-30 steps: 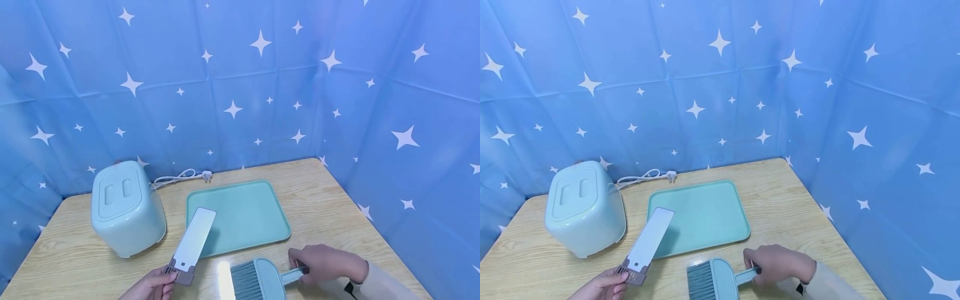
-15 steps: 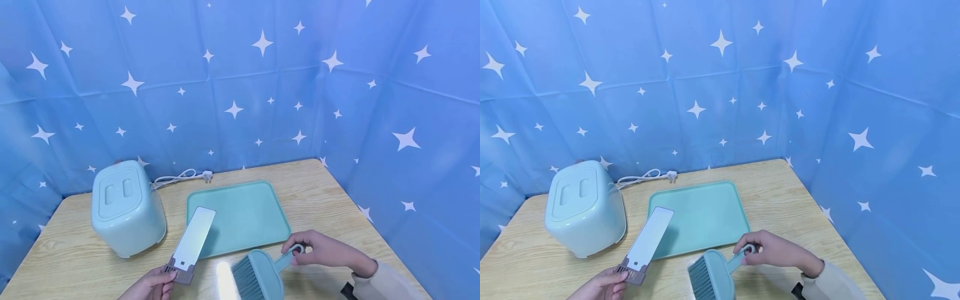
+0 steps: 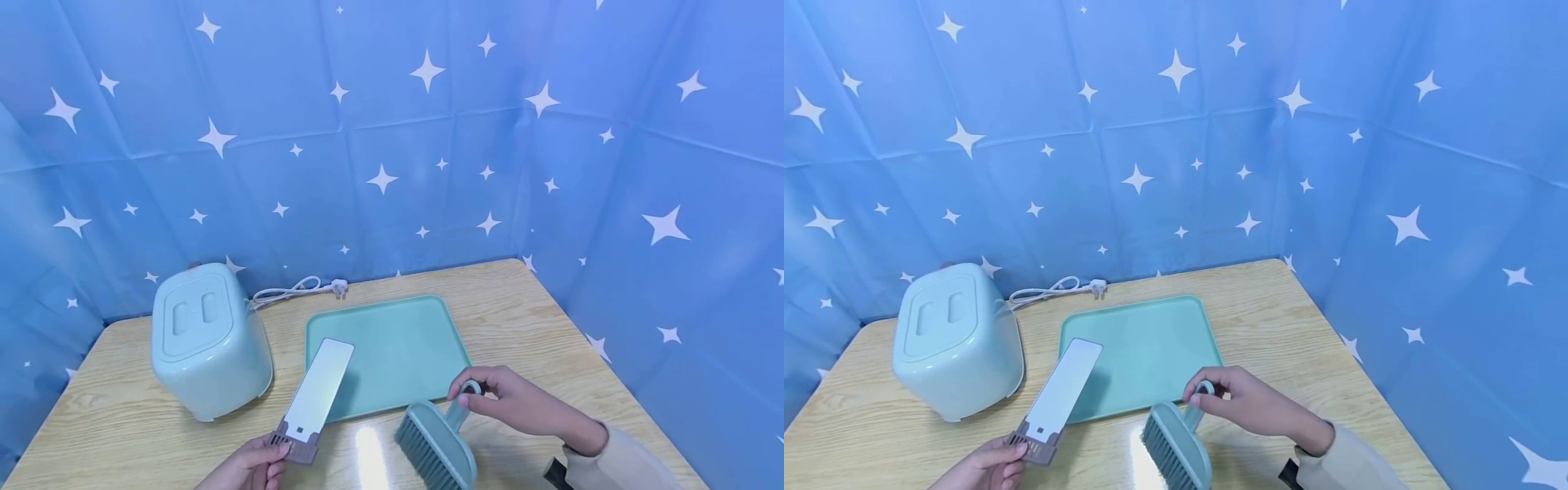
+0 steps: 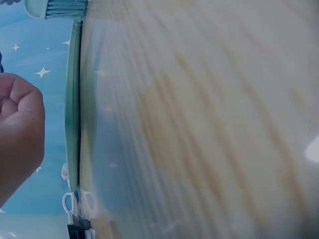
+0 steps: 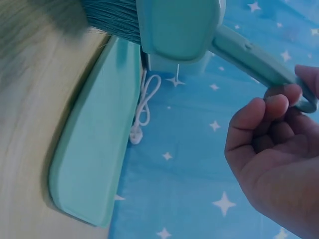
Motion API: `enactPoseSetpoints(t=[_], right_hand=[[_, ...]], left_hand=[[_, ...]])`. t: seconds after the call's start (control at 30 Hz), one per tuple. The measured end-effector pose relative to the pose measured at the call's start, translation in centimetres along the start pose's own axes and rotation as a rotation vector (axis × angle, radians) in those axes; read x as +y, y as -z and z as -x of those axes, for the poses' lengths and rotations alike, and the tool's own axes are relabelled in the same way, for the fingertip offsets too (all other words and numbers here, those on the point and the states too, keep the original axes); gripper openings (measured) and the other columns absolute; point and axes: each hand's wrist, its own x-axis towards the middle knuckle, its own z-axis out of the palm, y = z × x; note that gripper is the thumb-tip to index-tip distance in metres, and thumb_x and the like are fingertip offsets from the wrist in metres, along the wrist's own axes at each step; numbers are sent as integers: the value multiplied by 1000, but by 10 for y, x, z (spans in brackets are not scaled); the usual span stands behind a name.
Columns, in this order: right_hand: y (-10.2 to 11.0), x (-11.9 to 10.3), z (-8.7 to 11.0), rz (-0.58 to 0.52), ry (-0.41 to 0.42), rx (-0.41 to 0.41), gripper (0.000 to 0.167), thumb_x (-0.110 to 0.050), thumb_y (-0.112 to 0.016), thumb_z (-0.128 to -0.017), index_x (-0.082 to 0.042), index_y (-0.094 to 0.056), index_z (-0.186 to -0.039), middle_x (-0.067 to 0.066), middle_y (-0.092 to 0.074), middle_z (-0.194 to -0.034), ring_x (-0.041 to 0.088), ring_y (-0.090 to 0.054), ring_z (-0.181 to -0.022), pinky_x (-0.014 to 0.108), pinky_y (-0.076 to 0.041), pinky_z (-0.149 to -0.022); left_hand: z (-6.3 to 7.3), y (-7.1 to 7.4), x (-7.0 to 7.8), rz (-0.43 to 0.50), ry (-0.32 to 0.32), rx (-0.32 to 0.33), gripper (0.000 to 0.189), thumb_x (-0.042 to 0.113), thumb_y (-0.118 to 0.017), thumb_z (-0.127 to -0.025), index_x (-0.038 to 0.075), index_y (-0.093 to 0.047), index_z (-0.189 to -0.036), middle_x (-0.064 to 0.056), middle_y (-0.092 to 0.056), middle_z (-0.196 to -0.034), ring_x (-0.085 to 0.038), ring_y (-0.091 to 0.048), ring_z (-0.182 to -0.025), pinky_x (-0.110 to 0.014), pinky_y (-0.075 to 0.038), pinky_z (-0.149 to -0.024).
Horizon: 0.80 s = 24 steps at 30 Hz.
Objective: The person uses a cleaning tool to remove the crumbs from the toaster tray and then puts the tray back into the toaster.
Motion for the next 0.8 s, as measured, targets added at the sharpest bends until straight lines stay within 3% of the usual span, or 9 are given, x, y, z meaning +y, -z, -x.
enactPoseSetpoints(t=[0.2, 0.43, 0.6, 0.8], right_hand=[[1, -6, -1, 75, 2, 47, 19, -13, -45, -103, -11, -62, -110, 6, -57, -86, 7, -48, -73, 28, -43, -61], [5, -16, -8, 205, -35, 175, 18, -18, -48, -102, -15, -64, -109, 0, -59, -79, 4, -49, -67, 24, -42, -55], [10, -17, -11, 221, -61, 214, 21, -19, -48, -102, -12, -65, -113, 0, -62, -72, 5, -56, -68, 25, -46, -57], [15, -18, -17, 209, -79, 275, 24, -21, -45, -103, -10, -63, -115, 2, -61, -79, 7, -61, -73, 27, -48, -60]], left_hand=[[-1, 0, 1, -29, -1, 14, 13, 20, -42, -102, 16, -52, -108, 11, -50, -79, 0, -52, -71, -13, -44, -64], [-2, 1, 3, -70, -1, 87, 16, 21, -42, -102, 16, -54, -111, 10, -47, -79, -3, -48, -70, -14, -42, -65], [-7, 0, 6, -118, -36, 102, 16, 19, -40, -102, 14, -54, -108, 9, -46, -77, -4, -46, -71, -17, -41, -67], [-15, -3, 11, -114, -63, 81, 16, 17, -41, -102, 13, -52, -111, 10, -45, -78, -3, -45, -71, -16, -41, -68]])
